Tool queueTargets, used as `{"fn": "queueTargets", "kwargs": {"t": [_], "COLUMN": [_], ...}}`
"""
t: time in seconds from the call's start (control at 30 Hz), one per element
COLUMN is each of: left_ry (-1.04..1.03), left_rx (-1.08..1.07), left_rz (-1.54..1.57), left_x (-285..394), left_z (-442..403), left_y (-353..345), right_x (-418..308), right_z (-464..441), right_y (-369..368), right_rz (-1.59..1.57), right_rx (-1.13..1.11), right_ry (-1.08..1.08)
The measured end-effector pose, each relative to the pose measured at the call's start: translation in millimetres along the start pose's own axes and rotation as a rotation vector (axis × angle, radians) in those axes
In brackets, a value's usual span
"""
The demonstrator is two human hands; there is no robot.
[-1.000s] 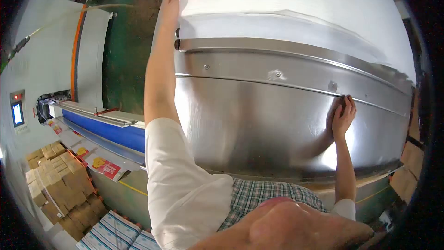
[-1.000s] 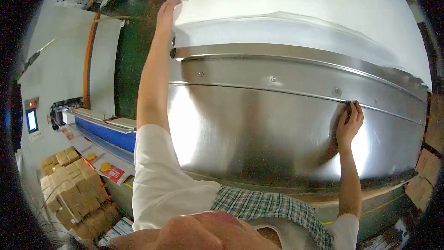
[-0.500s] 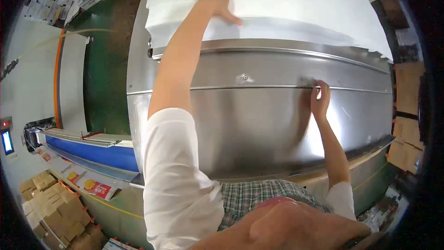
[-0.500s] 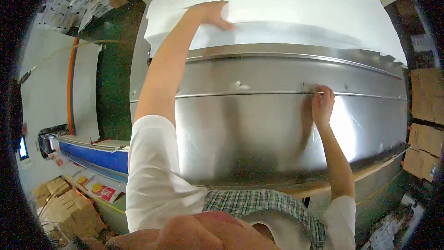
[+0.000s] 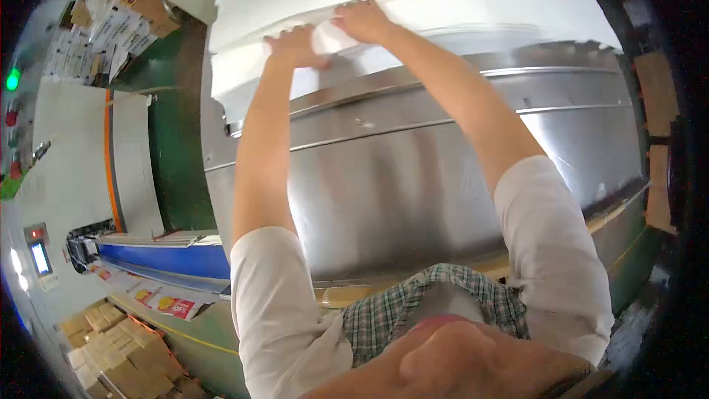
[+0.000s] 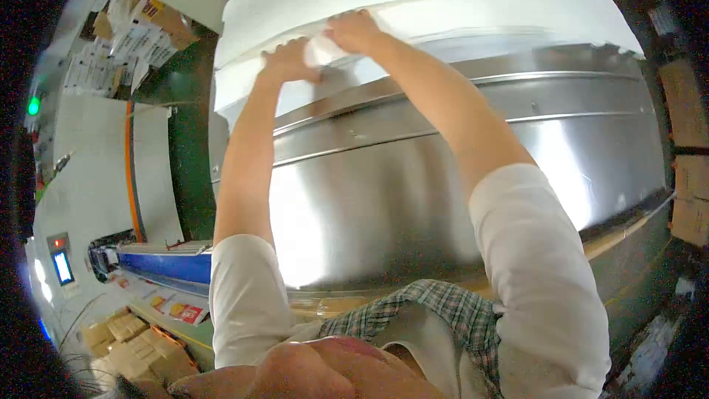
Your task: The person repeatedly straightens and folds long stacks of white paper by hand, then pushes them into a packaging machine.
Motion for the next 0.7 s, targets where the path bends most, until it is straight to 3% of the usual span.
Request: {"fn": "queueTargets", "kwargs": {"t": [0.07,0.23,0.3,0.33,0.37,0.5,0.6,0.63,0.7], "left_ry": [0.085,0.169,0.227,0.354,0.385,0.551,0.580,0.520,0.511], "left_rx": [-0.011,-0.084,-0.090,-0.207,-0.175,-0.229,-0.208,-0.182,-0.198], "left_rz": [0.042,0.081,0.033,0.031,0.031,-0.051,-0.102,-0.069,-0.077], "left_x": [2,-3,-24,12,9,9,-11,-48,-34], "left_z": [1,-13,-27,-11,-10,-11,-11,-9,-8], "left_y": [6,-1,-26,5,1,1,-14,-39,-30], "right_x": [63,229,280,308,337,431,490,499,545], "right_z": [5,49,65,71,76,92,116,122,137], "right_y": [11,53,73,78,85,100,125,129,144], "right_rz": [0.119,0.237,0.294,0.248,0.253,0.251,0.250,0.235,0.309], "right_rx": [-0.208,-0.203,-0.206,-0.200,-0.201,-0.392,-0.463,-0.492,-0.531], "right_ry": [-0.203,-0.343,-0.325,-0.332,-0.356,-0.360,-0.317,-0.277,-0.241]}}
Point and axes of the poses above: each hand's wrist, its own z-axis away from the middle knuckle, its own y-axis out of the back of the hand, x = y × z, the point moved 3 cm from there along -z, towards the middle knuckle, and after that the axes turned 11 degrees about -y, right-handed, at the moved point
